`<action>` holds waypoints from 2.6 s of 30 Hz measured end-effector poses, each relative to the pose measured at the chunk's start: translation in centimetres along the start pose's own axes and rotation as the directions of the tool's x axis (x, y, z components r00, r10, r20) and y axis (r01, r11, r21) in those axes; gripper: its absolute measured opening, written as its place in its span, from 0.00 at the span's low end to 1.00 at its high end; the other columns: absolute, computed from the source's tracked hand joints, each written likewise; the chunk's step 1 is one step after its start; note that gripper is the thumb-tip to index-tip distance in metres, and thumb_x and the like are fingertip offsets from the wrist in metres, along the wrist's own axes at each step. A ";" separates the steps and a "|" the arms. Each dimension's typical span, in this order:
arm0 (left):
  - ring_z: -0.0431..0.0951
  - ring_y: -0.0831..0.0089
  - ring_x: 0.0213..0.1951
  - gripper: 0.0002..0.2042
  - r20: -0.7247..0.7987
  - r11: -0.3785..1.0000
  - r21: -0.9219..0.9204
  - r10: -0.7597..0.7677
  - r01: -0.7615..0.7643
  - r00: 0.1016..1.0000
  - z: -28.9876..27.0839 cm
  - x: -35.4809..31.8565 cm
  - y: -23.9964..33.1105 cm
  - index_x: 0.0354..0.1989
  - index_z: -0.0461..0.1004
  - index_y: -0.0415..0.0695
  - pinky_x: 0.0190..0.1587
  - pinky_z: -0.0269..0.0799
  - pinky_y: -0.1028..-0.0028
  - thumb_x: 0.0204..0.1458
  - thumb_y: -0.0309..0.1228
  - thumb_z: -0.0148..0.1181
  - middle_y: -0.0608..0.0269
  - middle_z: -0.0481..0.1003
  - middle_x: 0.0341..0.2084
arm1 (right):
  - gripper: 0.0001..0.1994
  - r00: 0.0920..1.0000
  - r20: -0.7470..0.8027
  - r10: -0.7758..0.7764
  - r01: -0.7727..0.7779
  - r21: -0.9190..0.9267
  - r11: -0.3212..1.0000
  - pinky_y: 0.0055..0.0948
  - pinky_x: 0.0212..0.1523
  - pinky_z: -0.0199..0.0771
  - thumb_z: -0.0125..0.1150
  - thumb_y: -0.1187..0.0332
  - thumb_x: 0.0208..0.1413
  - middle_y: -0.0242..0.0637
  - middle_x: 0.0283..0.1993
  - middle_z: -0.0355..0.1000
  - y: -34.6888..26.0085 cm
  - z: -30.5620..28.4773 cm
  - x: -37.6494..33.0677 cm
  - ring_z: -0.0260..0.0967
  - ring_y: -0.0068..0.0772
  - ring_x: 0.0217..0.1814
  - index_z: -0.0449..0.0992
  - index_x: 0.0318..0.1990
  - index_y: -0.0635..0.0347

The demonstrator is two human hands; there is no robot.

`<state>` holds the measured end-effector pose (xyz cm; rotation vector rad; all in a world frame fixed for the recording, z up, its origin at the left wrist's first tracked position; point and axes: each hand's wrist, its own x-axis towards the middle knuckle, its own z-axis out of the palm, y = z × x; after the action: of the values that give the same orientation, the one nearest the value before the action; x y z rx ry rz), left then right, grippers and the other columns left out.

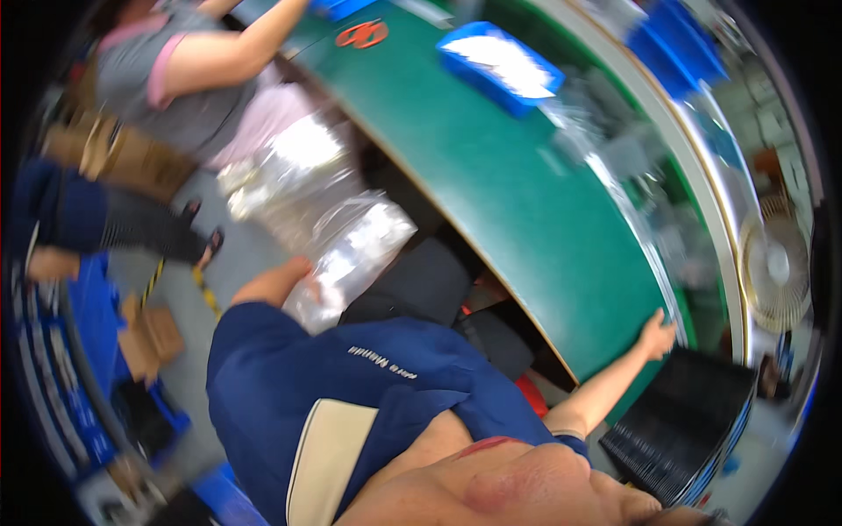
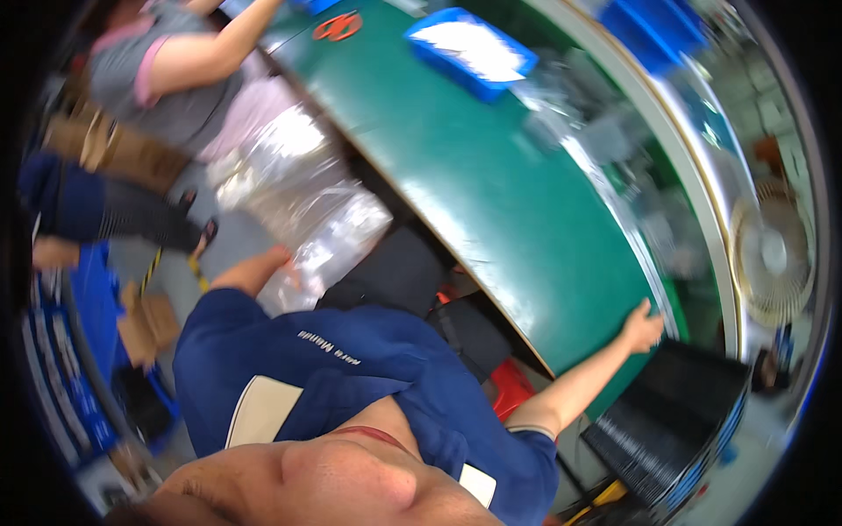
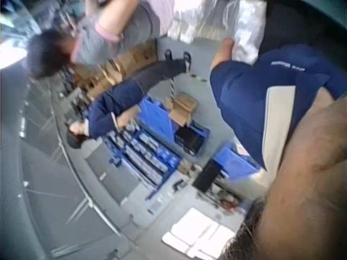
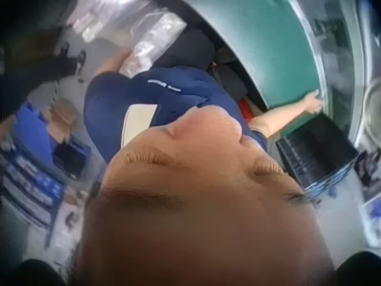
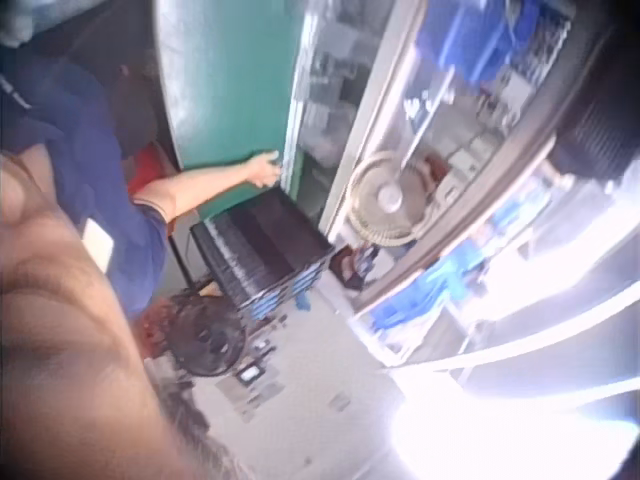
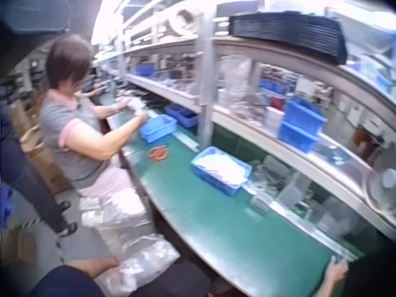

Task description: Packaging industrial components into trays and plastic bags.

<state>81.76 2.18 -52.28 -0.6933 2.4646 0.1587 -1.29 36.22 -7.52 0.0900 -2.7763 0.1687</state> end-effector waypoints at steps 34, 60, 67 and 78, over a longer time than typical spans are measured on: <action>0.71 0.56 0.48 0.40 -0.042 -0.181 -0.976 -0.396 -0.123 0.917 -38.3 -6.1 3.9 0.56 0.57 0.33 0.53 0.66 0.64 0.31 0.35 0.67 0.47 0.70 0.47 | 0.33 0.856 -0.475 -0.202 0.211 -0.036 0.977 0.47 0.53 0.61 0.60 0.44 0.45 0.52 0.52 0.64 1.8 1.0 0.5 0.61 0.49 0.54 0.67 0.51 0.63; 0.69 0.56 0.50 0.31 -0.487 -0.811 -0.564 0.482 0.159 0.728 -54.8 -1.5 21.4 0.61 0.52 0.38 0.47 0.69 0.61 0.57 0.49 0.42 0.47 0.64 0.52 | 0.26 0.421 0.350 -0.837 -0.641 0.768 -0.001 0.32 0.43 0.72 0.63 0.62 0.40 0.41 0.42 0.70 -16.0 -10.5 -14.1 0.69 0.35 0.42 0.67 0.48 0.62; 0.74 0.78 0.30 0.16 0.022 -0.219 -0.973 -0.378 -0.066 0.926 -45.0 -2.5 12.4 0.42 0.73 0.37 0.30 0.69 0.79 0.53 0.38 0.56 0.63 0.75 0.30 | 0.27 0.948 0.288 -0.131 -0.309 0.933 -0.184 0.35 0.28 0.76 0.62 0.64 0.46 0.45 0.48 0.63 -15.3 -8.5 -3.0 0.68 0.39 0.44 0.61 0.52 0.66; 0.74 0.50 0.34 0.18 -0.043 0.513 -0.828 -0.460 0.226 0.887 -28.9 -3.4 9.1 0.26 0.75 0.34 0.38 0.67 0.58 0.47 0.37 0.42 0.42 0.74 0.28 | 0.37 0.786 0.055 0.616 -0.240 0.945 0.222 0.54 0.50 0.64 0.69 0.54 0.40 0.61 0.52 0.46 -25.1 -3.4 0.4 0.54 0.57 0.52 0.54 0.48 0.71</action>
<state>65.27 4.09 -26.74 -1.6838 2.3287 1.1678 1.62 11.82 -1.53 -0.4362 -1.8748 1.7485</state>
